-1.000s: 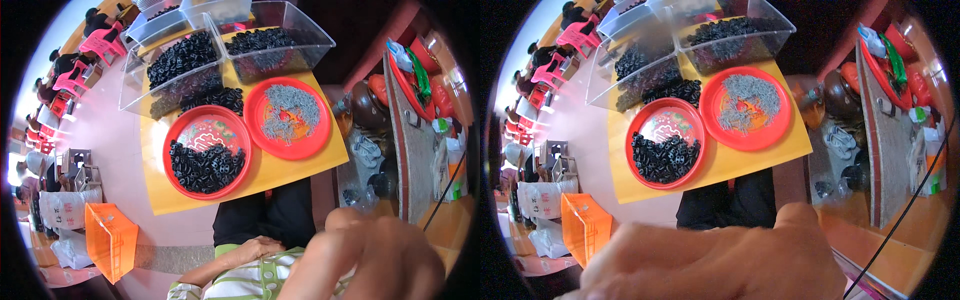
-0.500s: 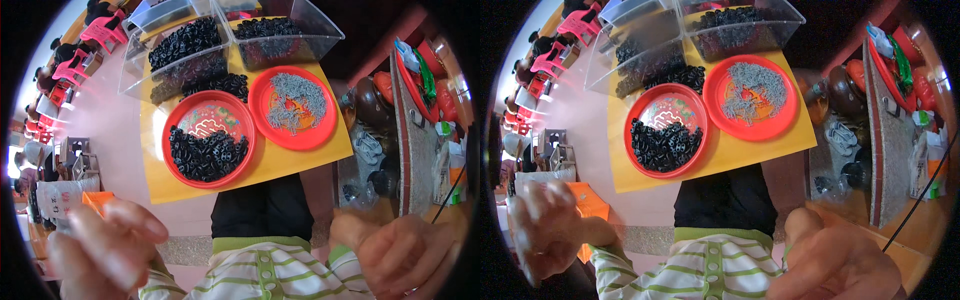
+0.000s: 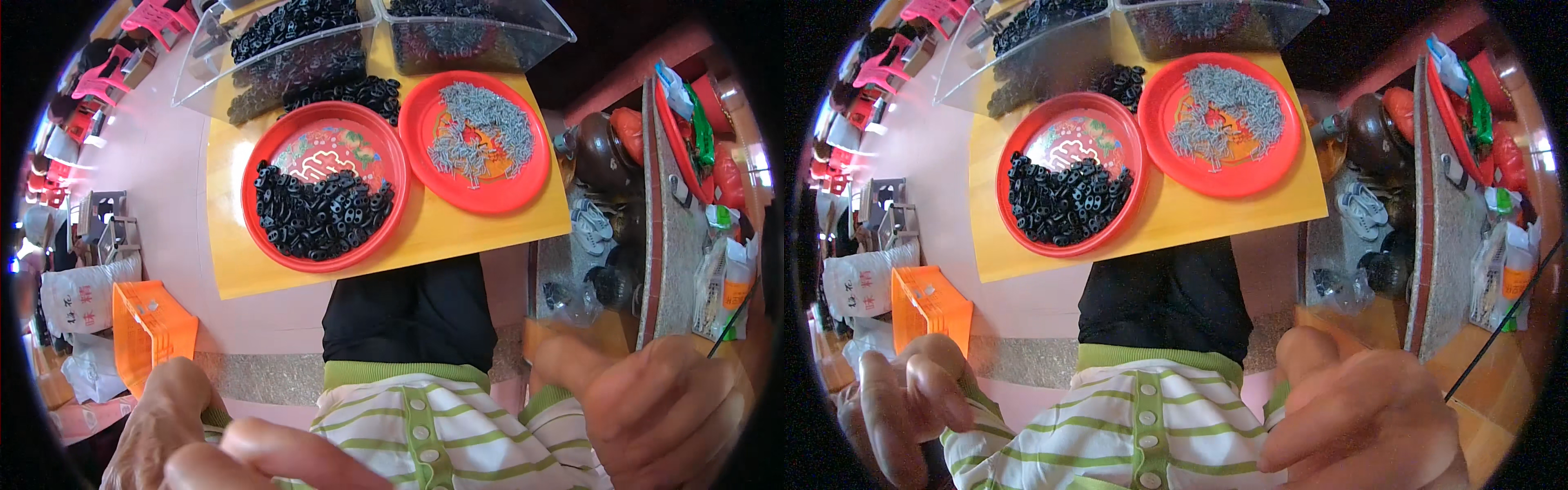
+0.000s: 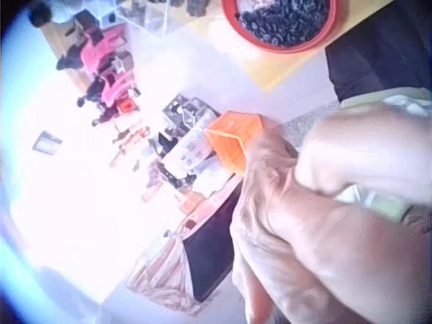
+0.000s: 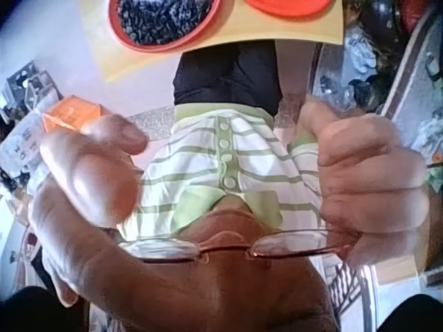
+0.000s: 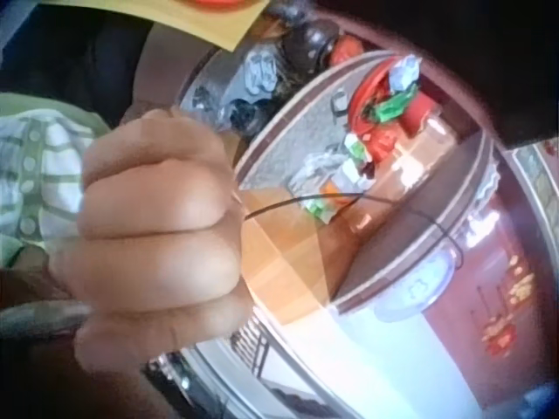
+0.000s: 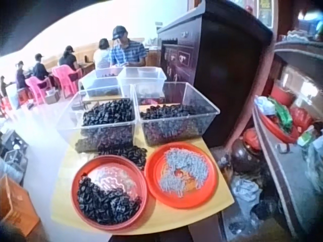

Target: The person repeatedly picks small black plastic rings from a red tray and screws them onto silver screws taken from a second red tray. They handle the items one at a time, twisting the rings onto the screws and placing the assembled units back into the tray. The process is continuous and repetitive throughout the clip.

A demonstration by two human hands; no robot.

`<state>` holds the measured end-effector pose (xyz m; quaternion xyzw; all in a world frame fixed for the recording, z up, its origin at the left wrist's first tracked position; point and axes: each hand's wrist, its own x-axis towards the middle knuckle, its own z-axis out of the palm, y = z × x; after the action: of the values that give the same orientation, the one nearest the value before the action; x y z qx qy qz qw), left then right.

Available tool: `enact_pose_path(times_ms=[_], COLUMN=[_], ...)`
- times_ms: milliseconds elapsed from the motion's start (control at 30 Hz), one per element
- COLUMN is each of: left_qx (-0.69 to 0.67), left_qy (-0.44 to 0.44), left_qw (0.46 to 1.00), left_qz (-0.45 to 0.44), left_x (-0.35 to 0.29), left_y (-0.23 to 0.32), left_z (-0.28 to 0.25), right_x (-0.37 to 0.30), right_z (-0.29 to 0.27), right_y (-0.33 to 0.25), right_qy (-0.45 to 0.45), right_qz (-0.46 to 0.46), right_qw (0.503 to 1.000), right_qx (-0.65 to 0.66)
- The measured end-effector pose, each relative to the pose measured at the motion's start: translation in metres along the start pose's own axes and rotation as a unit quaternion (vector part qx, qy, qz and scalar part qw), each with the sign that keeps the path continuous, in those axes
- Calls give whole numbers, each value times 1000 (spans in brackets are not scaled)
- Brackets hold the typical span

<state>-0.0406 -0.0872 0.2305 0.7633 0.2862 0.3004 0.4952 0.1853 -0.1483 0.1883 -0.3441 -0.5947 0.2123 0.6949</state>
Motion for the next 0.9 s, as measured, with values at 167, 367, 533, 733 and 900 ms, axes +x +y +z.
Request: enact_pose_path(times_ms=[167,367,533,733,900], left_qx=[18,54,57,55,78], left_qy=[-9,12,7,4,19], left_qw=[998,996,994,987,990], left_qz=[54,70,97,152,113], left_x=[4,-13,-12,-16,-16], left_y=[-21,-4,-10,-19,-19], left_z=[-3,-8,-12,-25,-19], right_x=[-5,0,-4,-9,-8], right_z=[3,11,11,10,-43], right_y=[9,2,0,-2,-4], right_qy=[5,-3,14,17,-150], right_qz=[0,-1,19,11,186], right_qw=[1000,1000,999,999,968], right_qx=[-19,7,-36,-29,82])
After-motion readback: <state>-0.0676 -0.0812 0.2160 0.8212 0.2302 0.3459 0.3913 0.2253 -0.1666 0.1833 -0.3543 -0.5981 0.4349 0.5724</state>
